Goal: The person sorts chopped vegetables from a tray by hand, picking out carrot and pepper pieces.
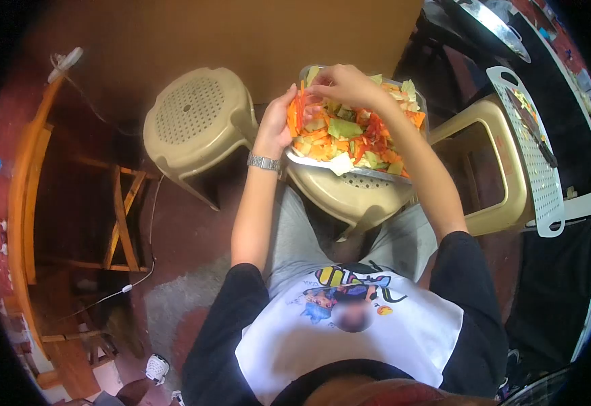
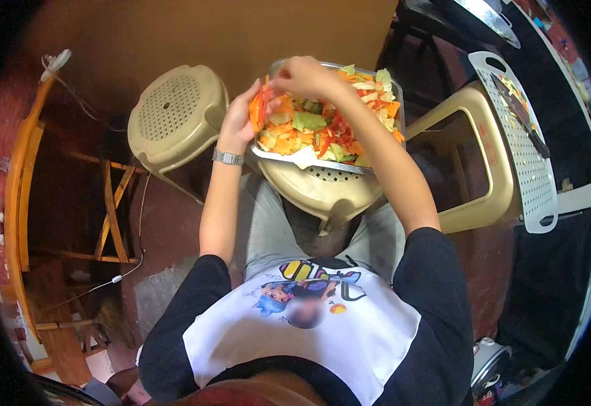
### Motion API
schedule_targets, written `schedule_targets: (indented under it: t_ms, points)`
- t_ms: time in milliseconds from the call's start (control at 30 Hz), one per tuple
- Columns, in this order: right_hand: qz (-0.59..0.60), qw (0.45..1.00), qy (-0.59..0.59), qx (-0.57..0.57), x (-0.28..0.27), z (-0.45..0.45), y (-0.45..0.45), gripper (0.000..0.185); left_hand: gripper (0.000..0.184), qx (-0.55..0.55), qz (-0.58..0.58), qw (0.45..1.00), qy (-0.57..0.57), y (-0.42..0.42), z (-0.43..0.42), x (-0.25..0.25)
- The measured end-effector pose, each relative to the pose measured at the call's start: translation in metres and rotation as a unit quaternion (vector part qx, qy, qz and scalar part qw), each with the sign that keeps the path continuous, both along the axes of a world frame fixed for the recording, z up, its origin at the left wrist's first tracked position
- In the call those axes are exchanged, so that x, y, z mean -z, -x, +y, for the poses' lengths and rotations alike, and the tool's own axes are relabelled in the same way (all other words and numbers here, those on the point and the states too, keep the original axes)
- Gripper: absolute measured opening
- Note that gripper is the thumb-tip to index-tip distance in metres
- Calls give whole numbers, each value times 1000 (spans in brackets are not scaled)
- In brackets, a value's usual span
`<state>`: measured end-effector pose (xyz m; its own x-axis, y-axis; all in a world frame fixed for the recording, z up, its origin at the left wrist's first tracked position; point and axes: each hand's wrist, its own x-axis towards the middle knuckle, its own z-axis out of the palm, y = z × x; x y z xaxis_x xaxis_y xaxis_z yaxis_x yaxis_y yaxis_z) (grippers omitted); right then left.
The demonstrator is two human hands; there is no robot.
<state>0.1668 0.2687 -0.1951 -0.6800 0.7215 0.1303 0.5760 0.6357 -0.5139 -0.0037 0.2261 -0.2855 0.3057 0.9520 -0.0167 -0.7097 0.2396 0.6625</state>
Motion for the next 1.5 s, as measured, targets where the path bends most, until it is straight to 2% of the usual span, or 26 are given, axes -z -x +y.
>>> schedule_targets:
  t_ms: [100,200,300,400,433,500,533,567,667,700,800,900,1000,1100,1200,1300,1400,1500]
  points:
    - [3,999,10,47,2,-4,10,34,41,-5,-13,1000,5,-3,-2,-4]
    - [-3,999,-36,35,-1,-13,13,35,42,-73,-64,994,53,-11,-2,-5]
    - [-35,999,1,11,-2,-14,18,33,41,-22,-91,995,14,-7,7,8]
    - [77,996,-39,34,1,11,9,29,37,-150,-6,987,57,-4,-9,-13]
    - [61,996,-54,27,0,22,5,23,31,-193,16,979,70,0,-14,-15]
    - [-23,998,-30,-43,8,43,4,20,28,-137,5,990,40,24,-7,6]
    - [-65,995,-18,-79,12,47,5,18,26,-109,0,994,24,27,-9,1]
    - [-94,989,10,-112,19,49,8,21,24,-154,23,985,68,20,-12,-3]
    - [-175,974,75,-124,38,52,21,25,24,-121,45,989,66,22,-19,-4]
    - [-192,971,112,-85,42,56,24,32,24,-119,49,989,68,23,-20,-4]
    - [-221,965,119,-78,39,57,30,33,23,-138,62,986,67,24,-27,-5]
    - [-199,979,-9,-51,33,42,40,22,24,-121,49,989,66,25,-30,-4]
    - [-122,989,54,59,41,46,45,21,24,-132,26,989,66,22,-28,-1]
    - [-133,983,10,125,63,60,57,19,24,-121,19,990,62,21,-26,-3]
    - [-146,970,40,188,50,52,60,14,24,-110,26,992,53,23,-25,-4]
    - [-126,972,150,127,34,47,53,11,24,-123,32,991,44,28,-26,-3]
    - [-45,940,272,201,46,62,55,13,24,-114,27,992,41,31,-22,1]
    - [79,923,329,185,46,58,47,16,25,-130,57,988,65,31,-16,5]
